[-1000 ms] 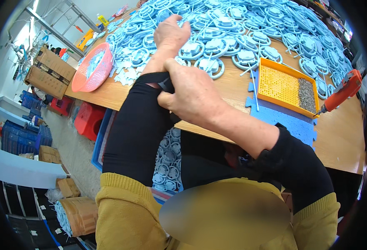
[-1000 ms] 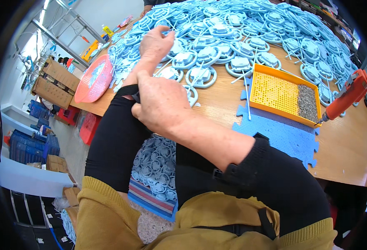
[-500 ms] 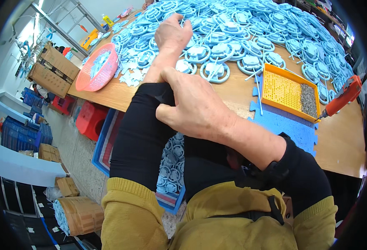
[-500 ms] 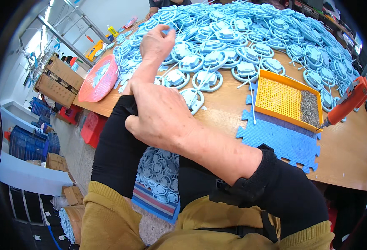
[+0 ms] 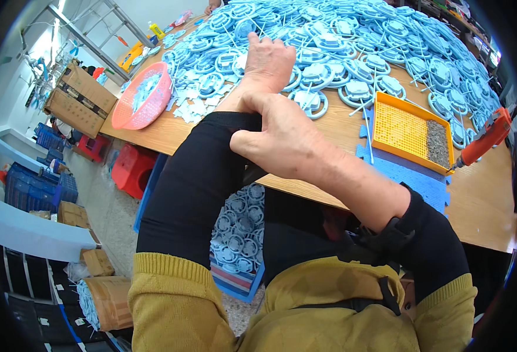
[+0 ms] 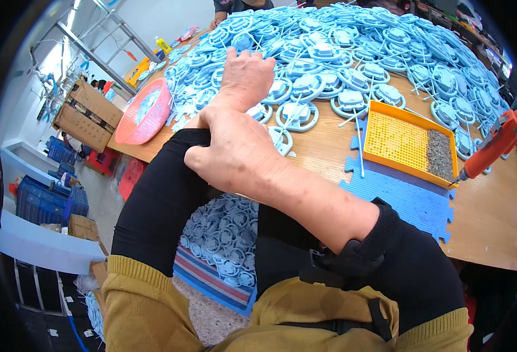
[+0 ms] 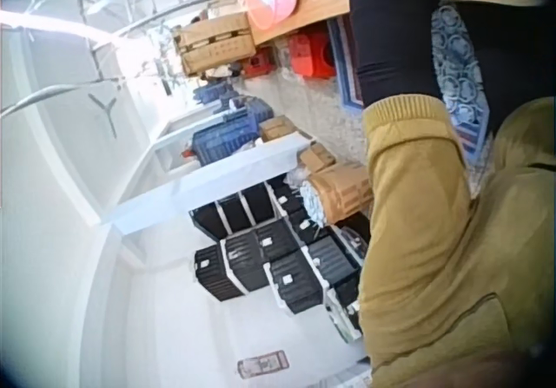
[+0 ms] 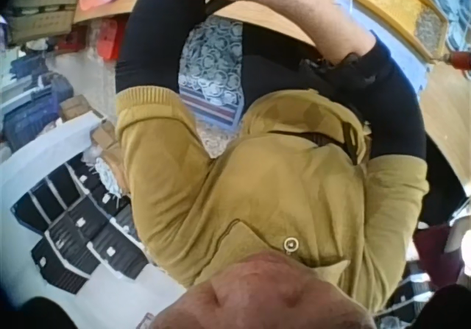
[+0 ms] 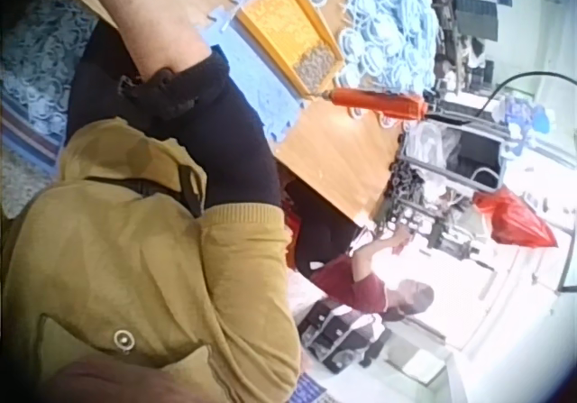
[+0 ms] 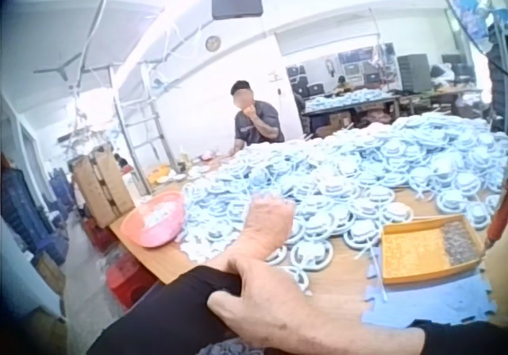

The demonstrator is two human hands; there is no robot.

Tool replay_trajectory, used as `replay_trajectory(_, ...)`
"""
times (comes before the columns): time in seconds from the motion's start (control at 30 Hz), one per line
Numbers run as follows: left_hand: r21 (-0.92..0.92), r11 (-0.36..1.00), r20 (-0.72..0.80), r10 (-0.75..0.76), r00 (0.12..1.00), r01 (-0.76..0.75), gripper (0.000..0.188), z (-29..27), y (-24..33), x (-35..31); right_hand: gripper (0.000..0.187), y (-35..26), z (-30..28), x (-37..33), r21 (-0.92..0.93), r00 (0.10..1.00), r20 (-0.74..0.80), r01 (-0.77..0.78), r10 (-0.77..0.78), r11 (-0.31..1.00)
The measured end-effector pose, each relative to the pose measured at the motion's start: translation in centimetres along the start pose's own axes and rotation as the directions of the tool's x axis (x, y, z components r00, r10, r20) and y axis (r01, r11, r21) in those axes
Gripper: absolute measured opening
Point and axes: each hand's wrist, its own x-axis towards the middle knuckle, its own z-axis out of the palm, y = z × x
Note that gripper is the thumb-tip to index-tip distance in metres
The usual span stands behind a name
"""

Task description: The recorder uses an electric screwdriver to assemble small blue plastic fan components.

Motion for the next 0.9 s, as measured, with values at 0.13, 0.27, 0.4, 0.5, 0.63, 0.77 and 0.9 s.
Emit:
replay_trajectory(0.13,0.106,0.993,0.022,0.056,0.998,-0.058,0.010,0.5,0.2,-0.4,0.024,-1.7,-0.2,0.3,-0.301,0.978,-0.048,0.179,-0.202,0.937)
replay_trajectory(0.27,0.118,0.991,0.080,0.051,0.995,-0.060,0.013,0.7,0.3,-0.7,0.024,-1.7,0.2,0.9,-0.266,0.981,-0.046,0.169,-0.188,0.949)
replay_trajectory(0.4,0.133,0.988,0.153,0.055,0.987,-0.075,0.013,1.4,1.4,0.0,0.027,-0.8,-0.4,2.1,-0.030,0.996,-0.036,0.075,-0.076,0.997)
replay_trajectory(0.5,0.117,0.987,0.150,0.090,0.984,-0.109,0.019,1.6,0.8,-1.0,0.031,-1.7,-1.5,2.9,0.018,0.977,0.215,-0.014,0.010,1.000)
replay_trajectory(0.63,0.117,0.983,0.223,0.111,0.968,-0.139,0.013,2.0,1.3,-0.9,0.033,-1.5,-2.1,4.0,-0.116,0.934,0.349,-0.038,0.077,0.993)
replay_trajectory(0.77,0.114,0.975,0.258,0.155,0.954,-0.189,0.012,1.8,0.6,-1.0,0.037,-3.0,-2.3,5.0,-0.374,0.891,0.433,0.041,0.135,0.927)
replay_trajectory(0.9,0.125,0.969,0.282,0.171,0.944,-0.213,0.013,1.8,0.4,-1.5,0.035,-3.2,-1.0,4.8,-0.646,0.918,0.350,0.091,0.188,0.758)
